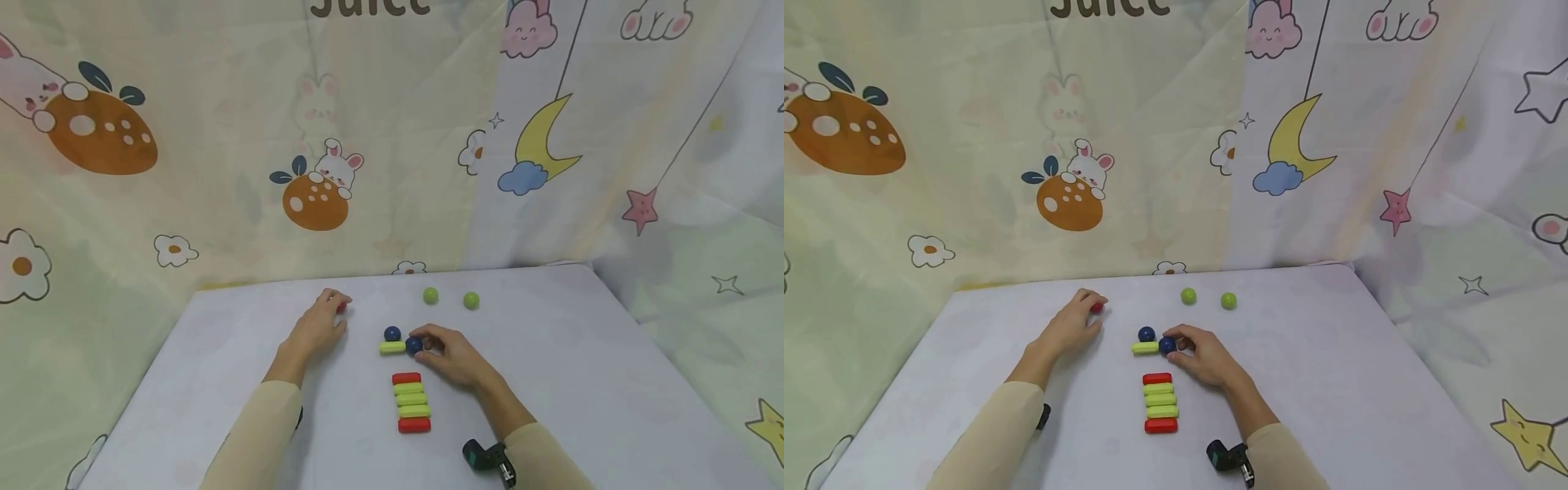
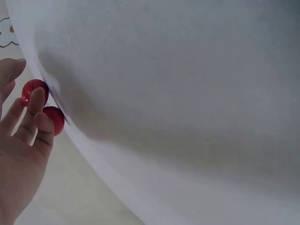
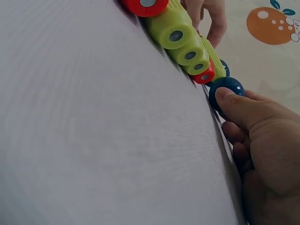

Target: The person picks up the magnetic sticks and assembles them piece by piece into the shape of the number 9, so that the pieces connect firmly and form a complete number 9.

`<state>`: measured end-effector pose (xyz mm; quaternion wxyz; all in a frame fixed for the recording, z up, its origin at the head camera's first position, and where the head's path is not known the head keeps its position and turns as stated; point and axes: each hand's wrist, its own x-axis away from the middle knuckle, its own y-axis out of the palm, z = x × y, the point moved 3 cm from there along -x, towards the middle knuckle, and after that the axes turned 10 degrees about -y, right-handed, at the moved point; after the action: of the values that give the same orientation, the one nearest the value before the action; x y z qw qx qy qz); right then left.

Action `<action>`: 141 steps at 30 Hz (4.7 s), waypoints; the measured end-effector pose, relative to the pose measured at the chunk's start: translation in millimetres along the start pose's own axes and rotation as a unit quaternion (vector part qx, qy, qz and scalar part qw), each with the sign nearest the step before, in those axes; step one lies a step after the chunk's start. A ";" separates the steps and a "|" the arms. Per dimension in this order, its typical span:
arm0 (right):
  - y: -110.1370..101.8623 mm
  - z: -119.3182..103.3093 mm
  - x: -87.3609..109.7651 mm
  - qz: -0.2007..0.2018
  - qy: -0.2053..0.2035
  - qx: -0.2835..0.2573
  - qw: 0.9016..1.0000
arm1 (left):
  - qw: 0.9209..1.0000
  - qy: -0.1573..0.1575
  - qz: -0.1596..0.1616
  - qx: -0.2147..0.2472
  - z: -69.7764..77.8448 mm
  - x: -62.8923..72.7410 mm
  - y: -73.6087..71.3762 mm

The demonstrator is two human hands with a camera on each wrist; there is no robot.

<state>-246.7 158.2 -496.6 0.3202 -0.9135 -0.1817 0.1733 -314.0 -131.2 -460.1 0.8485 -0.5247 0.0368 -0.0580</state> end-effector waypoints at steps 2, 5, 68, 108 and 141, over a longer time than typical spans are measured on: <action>-1.0 -0.5 0.2 0.002 0.000 -0.004 1.000 | 1.000 -0.001 -0.003 0.002 2.1 0.0 -1.2; 0.1 -1.5 -0.3 -0.001 -0.006 -0.007 1.000 | 1.000 -0.006 -0.003 0.006 1.7 1.5 -3.2; 0.1 -3.2 -1.3 0.007 -0.020 0.028 0.999 | 0.984 0.002 -0.163 0.067 28.8 46.1 14.6; -2.9 -3.6 -5.9 -0.017 -0.012 0.023 1.000 | 0.993 0.043 -0.110 0.011 42.5 50.6 20.6; -13.0 -1.7 -16.0 -0.070 -0.047 -0.008 0.996 | 0.973 0.154 -0.174 0.005 88.3 68.2 33.6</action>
<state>-262.8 159.7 -483.7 0.3156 -0.8916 -0.2619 0.1921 -233.5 -47.5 -450.9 0.8121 -0.5037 0.0747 -0.2850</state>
